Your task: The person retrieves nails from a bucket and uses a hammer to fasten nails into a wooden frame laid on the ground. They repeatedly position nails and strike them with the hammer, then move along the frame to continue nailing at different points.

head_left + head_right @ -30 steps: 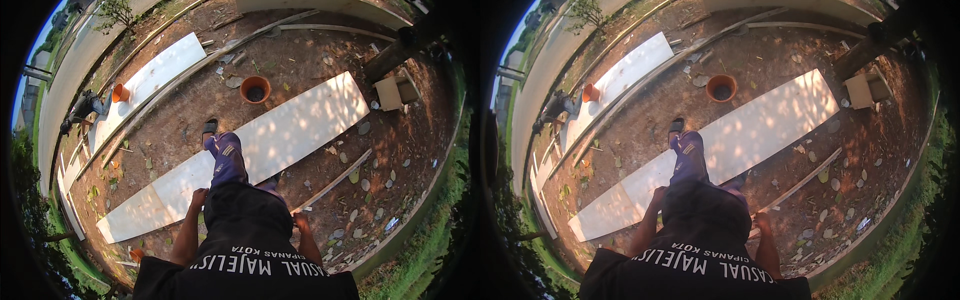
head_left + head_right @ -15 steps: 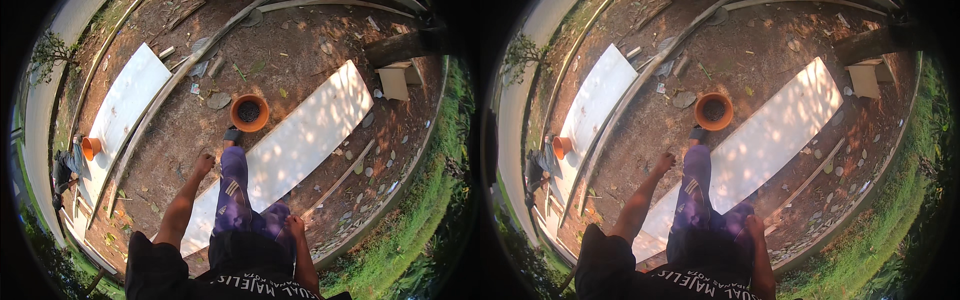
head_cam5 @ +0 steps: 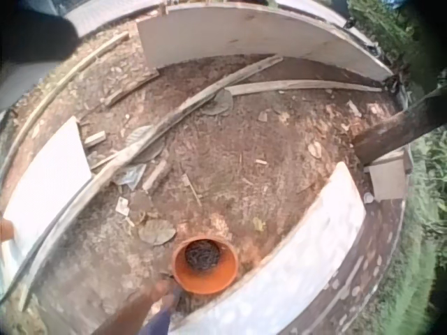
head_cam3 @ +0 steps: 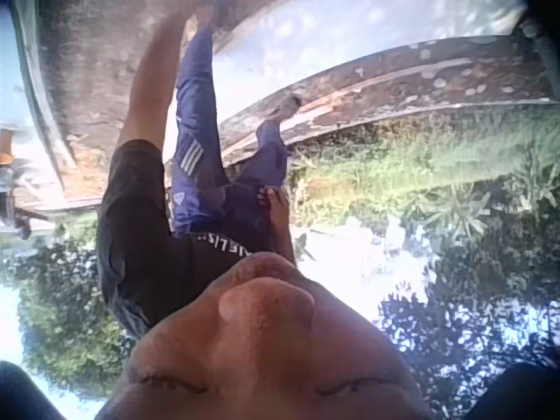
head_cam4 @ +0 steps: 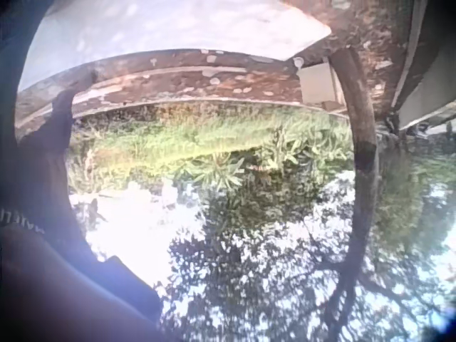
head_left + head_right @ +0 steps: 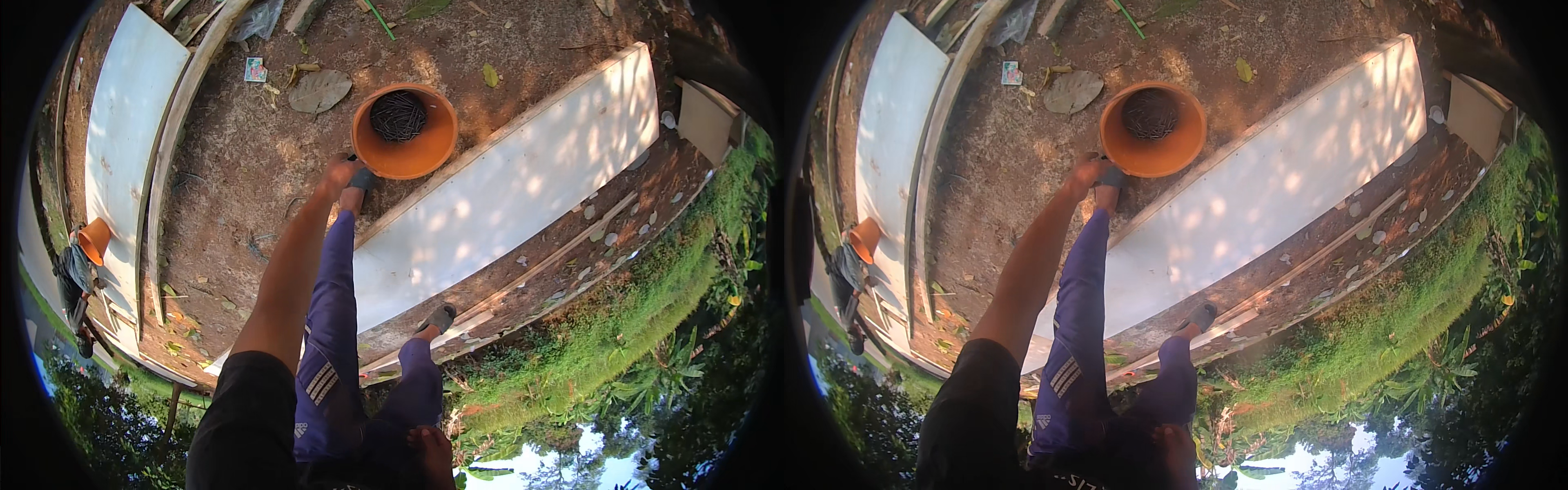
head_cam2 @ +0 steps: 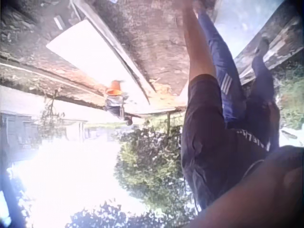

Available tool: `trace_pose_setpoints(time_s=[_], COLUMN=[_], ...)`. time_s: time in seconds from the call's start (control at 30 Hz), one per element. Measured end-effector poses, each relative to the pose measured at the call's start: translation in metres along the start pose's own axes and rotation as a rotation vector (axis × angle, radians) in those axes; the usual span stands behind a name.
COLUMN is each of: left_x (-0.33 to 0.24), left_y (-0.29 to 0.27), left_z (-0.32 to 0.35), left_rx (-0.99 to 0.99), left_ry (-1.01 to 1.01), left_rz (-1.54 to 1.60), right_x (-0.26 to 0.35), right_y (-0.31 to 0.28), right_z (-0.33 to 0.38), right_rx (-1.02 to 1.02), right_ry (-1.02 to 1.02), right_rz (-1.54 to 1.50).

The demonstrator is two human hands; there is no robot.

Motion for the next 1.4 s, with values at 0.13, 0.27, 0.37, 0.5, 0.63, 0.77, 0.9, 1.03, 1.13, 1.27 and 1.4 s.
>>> trace_pose_setpoints(time_s=[0.13,0.27,0.37,0.5,0.63,0.77,0.9,1.03,1.13,1.27,1.4], left_x=[0.027,0.044,0.034,-0.002,-0.033,-0.027,-0.007,0.074,0.112,0.170,0.185], left_y=[-0.003,0.033,0.033,0.042,0.040,0.032,-0.038,-0.022,-0.012,0.059,0.095], left_z=[-0.050,-0.056,-0.057,-0.043,-0.032,0.004,0.083,0.214,0.330,0.475,0.547], left_rx=[0.083,-0.036,-0.090,-0.003,-0.053,-0.255,-0.180,-0.226,-0.065,0.112,-0.041], left_ry=[-0.129,-0.183,-0.175,-0.133,-0.170,-0.155,-0.031,0.022,0.145,0.209,0.281], left_rz=[0.161,0.405,0.416,0.338,0.177,0.100,0.170,0.322,0.465,0.697,0.954], right_x=[0.017,0.007,0.023,0.019,-0.004,-0.110,-0.210,-0.389,-0.489,-0.574,-0.506], right_y=[-0.004,-0.004,0.003,-0.013,-0.041,-0.110,-0.167,-0.246,-0.292,-0.334,-0.336], right_z=[0.001,0.011,0.022,0.016,0.001,-0.047,-0.113,-0.249,-0.372,-0.476,-0.461], right_rx=[0.163,0.053,0.095,0.121,0.049,-0.099,-0.305,-0.244,-0.151,-0.121,0.059], right_ry=[-0.267,0.021,-0.091,-0.208,-0.178,-0.379,-0.691,-0.788,-0.318,0.032,-0.280], right_rz=[0.565,-0.007,0.047,0.012,-0.059,0.162,0.278,0.348,0.067,-0.556,-1.132])
Point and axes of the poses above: each hand's wrist, its own z-axis away from the middle knuckle, its own y-axis out of the palm, x = y × z, the point moved 6 cm from there along -z, towards the middle knuckle, and after that the axes turned 10 degrees about -y, right-handed, at the moved point
